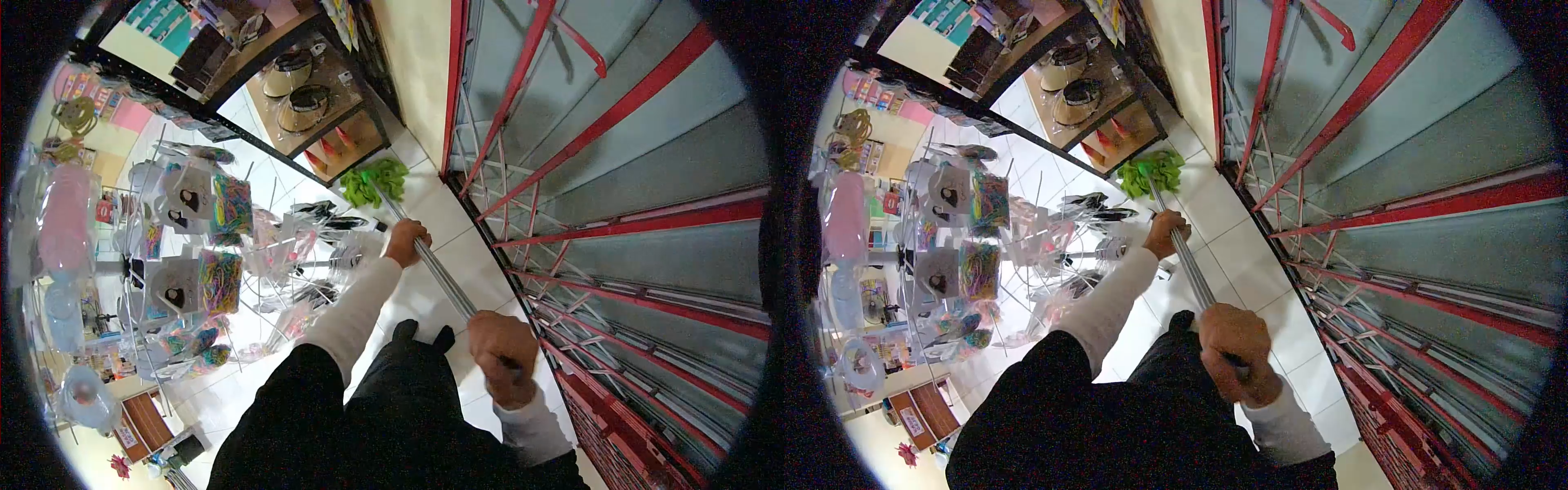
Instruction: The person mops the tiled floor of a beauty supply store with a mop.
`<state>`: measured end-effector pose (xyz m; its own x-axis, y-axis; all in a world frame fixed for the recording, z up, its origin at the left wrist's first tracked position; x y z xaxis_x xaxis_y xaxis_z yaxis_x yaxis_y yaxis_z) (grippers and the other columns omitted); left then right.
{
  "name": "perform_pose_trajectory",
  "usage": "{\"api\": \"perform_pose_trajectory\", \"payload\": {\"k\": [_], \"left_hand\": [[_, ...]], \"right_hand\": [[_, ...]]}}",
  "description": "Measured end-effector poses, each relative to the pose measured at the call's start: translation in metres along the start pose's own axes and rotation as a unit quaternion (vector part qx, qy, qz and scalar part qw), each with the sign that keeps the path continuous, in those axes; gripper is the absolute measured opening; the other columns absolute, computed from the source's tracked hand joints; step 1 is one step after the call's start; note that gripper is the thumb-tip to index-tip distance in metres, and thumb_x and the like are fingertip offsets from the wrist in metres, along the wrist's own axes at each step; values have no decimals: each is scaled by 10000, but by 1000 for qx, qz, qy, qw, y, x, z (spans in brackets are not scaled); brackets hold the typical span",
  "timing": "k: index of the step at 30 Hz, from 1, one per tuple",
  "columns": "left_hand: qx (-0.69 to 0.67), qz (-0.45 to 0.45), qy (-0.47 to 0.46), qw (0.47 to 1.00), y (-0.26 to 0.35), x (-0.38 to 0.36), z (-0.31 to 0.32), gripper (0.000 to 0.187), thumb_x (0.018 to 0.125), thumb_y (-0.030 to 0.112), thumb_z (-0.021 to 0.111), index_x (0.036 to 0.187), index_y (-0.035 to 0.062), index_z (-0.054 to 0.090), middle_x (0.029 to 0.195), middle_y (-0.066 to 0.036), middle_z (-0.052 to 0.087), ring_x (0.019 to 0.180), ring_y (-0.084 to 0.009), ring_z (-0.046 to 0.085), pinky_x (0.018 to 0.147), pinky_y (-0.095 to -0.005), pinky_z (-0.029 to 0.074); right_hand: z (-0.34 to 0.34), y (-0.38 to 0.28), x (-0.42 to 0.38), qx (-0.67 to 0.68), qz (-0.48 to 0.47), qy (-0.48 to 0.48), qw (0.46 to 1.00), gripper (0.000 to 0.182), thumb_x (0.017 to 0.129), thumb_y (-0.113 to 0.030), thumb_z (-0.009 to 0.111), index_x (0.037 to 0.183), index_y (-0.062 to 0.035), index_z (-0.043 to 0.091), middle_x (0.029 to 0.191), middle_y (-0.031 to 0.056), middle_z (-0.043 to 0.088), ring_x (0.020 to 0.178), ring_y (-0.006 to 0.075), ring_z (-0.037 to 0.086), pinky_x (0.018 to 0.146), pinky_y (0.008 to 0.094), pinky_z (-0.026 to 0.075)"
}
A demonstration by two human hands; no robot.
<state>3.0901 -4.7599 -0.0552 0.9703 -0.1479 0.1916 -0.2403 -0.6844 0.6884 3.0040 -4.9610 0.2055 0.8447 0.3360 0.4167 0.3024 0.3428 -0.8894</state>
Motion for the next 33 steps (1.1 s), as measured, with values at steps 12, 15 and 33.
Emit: {"api": "perform_pose_trajectory", "payload": {"k": [12,15,33], "left_hand": [[35,-1,-98,995,-12,-11,18,81,578,155,647,657,142,644,693,-66,590,746,-290,572,698,-424,447],[119,0,-129,985,-45,-28,27,100,533,186,660,619,138,639,664,-96,580,728,-307,568,679,-422,449],[40,-153,-110,981,59,-48,14,85,600,170,647,631,91,655,673,-112,631,699,-299,614,689,-400,481]], "right_hand": [[-25,10,-8,71,8,63,995,355,813,-216,596,545,-60,424,512,37,427,451,184,404,453,302,322],[-17,41,-47,26,6,50,998,313,807,-175,557,547,-61,426,529,45,440,465,199,426,463,312,344],[-55,-29,-9,148,67,91,982,305,817,-125,489,554,-50,355,482,21,359,429,114,317,425,268,239]]}}
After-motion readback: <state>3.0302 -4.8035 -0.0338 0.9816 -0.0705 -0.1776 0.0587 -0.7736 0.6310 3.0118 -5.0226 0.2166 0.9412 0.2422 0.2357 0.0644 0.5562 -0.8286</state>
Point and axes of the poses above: each hand's wrist, its own x-axis towards the middle knuckle, its own z-axis out of the palm, y = z × x, the point moved 3 cm from there along x, towards the middle knuckle
